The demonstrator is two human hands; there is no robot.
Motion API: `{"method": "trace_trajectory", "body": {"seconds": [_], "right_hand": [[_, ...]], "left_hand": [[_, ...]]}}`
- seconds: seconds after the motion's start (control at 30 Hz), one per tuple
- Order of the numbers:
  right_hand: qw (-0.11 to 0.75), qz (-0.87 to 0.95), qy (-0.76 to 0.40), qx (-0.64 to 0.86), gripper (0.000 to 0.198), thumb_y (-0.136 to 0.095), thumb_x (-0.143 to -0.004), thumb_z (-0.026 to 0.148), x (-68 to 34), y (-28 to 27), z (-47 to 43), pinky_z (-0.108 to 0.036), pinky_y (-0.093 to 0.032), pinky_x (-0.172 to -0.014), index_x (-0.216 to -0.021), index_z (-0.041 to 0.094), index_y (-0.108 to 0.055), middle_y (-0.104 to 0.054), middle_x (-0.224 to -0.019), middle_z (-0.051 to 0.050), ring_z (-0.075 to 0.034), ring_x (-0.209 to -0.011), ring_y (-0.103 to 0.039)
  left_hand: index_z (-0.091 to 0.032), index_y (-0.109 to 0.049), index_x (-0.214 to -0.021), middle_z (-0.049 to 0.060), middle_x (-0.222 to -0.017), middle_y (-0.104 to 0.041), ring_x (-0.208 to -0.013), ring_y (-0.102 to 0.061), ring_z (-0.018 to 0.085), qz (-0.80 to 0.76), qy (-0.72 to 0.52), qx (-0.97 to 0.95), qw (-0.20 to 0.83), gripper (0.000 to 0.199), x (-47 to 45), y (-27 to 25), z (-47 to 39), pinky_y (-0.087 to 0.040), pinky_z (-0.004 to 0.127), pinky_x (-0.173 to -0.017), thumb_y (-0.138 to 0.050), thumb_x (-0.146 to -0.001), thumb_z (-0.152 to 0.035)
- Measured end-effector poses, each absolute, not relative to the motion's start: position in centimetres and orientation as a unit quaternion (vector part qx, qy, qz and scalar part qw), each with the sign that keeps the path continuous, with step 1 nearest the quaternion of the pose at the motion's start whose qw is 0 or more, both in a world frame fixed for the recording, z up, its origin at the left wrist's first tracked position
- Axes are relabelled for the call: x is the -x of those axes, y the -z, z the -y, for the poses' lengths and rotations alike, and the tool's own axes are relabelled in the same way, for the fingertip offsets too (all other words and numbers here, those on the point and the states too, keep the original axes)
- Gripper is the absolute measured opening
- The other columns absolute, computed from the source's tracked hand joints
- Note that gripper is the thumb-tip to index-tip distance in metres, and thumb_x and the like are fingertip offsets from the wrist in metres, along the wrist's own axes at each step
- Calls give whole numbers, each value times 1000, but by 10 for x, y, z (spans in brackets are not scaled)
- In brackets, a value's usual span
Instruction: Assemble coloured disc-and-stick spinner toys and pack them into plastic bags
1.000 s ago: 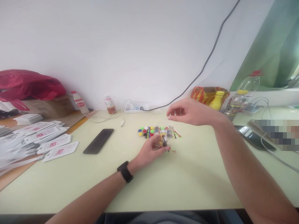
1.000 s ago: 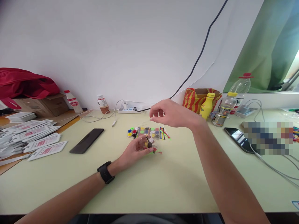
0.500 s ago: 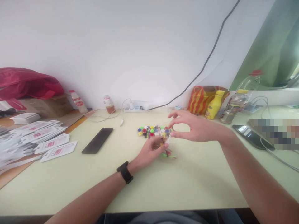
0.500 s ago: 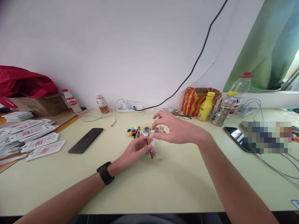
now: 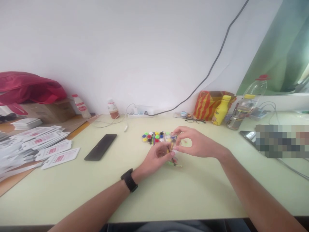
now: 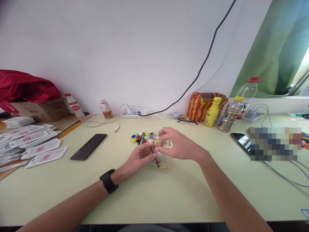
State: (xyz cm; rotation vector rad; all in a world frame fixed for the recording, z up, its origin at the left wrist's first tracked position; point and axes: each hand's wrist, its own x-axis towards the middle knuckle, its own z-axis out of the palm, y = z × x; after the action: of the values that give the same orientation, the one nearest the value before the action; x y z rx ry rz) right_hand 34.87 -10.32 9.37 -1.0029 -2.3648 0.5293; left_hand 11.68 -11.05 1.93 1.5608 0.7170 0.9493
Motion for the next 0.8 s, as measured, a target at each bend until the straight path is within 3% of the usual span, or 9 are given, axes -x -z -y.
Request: {"method": "trace_trajectory", "body": {"seconds": [0.17, 0.3, 0.63, 0.8], "right_hand": [[245, 876, -153, 387, 10, -67, -92, 33, -357, -92, 102, -41, -50, -97, -93, 26, -74, -64, -130, -7, -28, -117, -62], [247, 879, -174, 368, 10, -64, -93, 28, -359, -91, 99, -40, -51, -97, -87, 25, -72, -64, -129, -6, -27, -115, -63], [334, 849, -204, 356, 17, -66, -95, 37, -358, -99, 98, -44, -48, -102, -86, 23, -66, -65, -126, -8, -26, -113, -64], [275, 864, -217, 361, 18, -69, -93, 42, -355, -96, 100, -45, -49, -102, -91, 25, -72, -62, -133, -8, -28, -119, -61]], "left_hand": [[-17, -68, -119, 8, -105, -72, -93, -70, 21, -305, -402, -657, 560, 51, -116, -18, 109, -55, 35, -90, -90, -78, -39], [-18, -68, -120, 9, -108, -72, -94, -70, 22, -311, -411, -658, 549, 54, -115, -14, 108, -55, 37, -92, -91, -76, -40], [-16, -70, -102, 11, -101, -73, -101, -73, 29, -319, -368, -697, 527, 35, -115, -17, 110, -56, 38, -89, -84, -85, -43], [-17, -70, -97, 8, -94, -72, -92, -74, 26, -314, -387, -709, 499, 37, -116, -17, 110, -56, 37, -87, -86, -81, -46]]}}
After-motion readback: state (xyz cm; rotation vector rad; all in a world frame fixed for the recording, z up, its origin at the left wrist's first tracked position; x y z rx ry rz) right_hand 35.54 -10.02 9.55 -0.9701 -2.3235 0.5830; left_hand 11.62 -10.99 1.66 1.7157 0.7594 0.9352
